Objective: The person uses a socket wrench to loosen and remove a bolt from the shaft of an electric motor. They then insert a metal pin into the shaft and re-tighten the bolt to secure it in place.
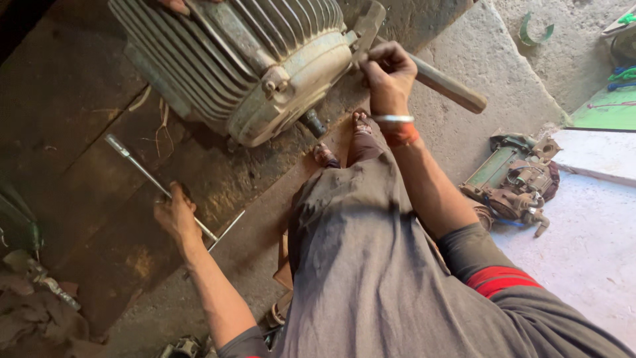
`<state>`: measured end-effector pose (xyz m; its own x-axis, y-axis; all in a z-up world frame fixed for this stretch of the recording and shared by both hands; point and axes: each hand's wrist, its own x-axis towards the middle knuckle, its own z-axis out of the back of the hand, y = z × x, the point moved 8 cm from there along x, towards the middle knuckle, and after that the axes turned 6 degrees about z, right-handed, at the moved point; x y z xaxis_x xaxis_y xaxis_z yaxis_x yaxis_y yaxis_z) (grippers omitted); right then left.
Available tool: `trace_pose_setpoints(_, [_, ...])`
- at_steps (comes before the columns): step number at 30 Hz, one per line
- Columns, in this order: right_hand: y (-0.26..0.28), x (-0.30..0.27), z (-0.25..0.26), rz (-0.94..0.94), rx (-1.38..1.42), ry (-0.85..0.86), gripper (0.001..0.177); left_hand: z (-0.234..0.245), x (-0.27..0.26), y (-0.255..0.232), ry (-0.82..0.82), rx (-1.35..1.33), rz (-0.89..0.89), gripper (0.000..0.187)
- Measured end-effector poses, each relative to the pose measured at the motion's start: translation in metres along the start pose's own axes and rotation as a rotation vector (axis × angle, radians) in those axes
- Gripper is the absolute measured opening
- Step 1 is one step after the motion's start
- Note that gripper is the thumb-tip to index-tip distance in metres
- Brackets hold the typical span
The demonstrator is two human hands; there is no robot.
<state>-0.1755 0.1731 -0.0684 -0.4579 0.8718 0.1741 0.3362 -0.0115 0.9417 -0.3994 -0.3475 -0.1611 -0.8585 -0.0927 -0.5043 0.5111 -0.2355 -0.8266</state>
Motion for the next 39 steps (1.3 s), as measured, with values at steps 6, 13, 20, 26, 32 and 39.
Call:
trace_pose_setpoints(6, [-0.026,-0.010,0.005,-0.313,-0.150,-0.028,0.017,-0.002,-0.020,-0.027,-0.220,0.415,-0.585,0.017])
trace_pose_setpoints(13, [-0.017,-0.013,0.004,-0.125,0.183,-0.098,0.014,-0.023,-0.052,-0.046,-0.519,1.053,-0.854,0.020])
trace_pose_setpoints(20, [-0.025,-0.010,0.006,-0.073,-0.002,0.011,0.014,-0.018,-0.048,-0.054,-0.387,0.890,-0.662,0.021])
trace_pose_setpoints(26, [-0.027,-0.008,0.012,-0.179,-0.064,-0.066,0.014,-0.051,-0.108,-0.075,-0.487,0.853,-1.108,0.022])
trace_pose_setpoints(32, [-0.013,-0.013,-0.001,-0.068,-0.008,-0.025,0.018,-0.140,-0.130,-0.016,0.212,0.281,-0.441,0.020])
trace_pose_setpoints(39, [-0.020,-0.013,0.002,-0.193,-0.143,-0.003,0.012,-0.274,-0.146,0.031,0.549,-0.173,0.116,0.032])
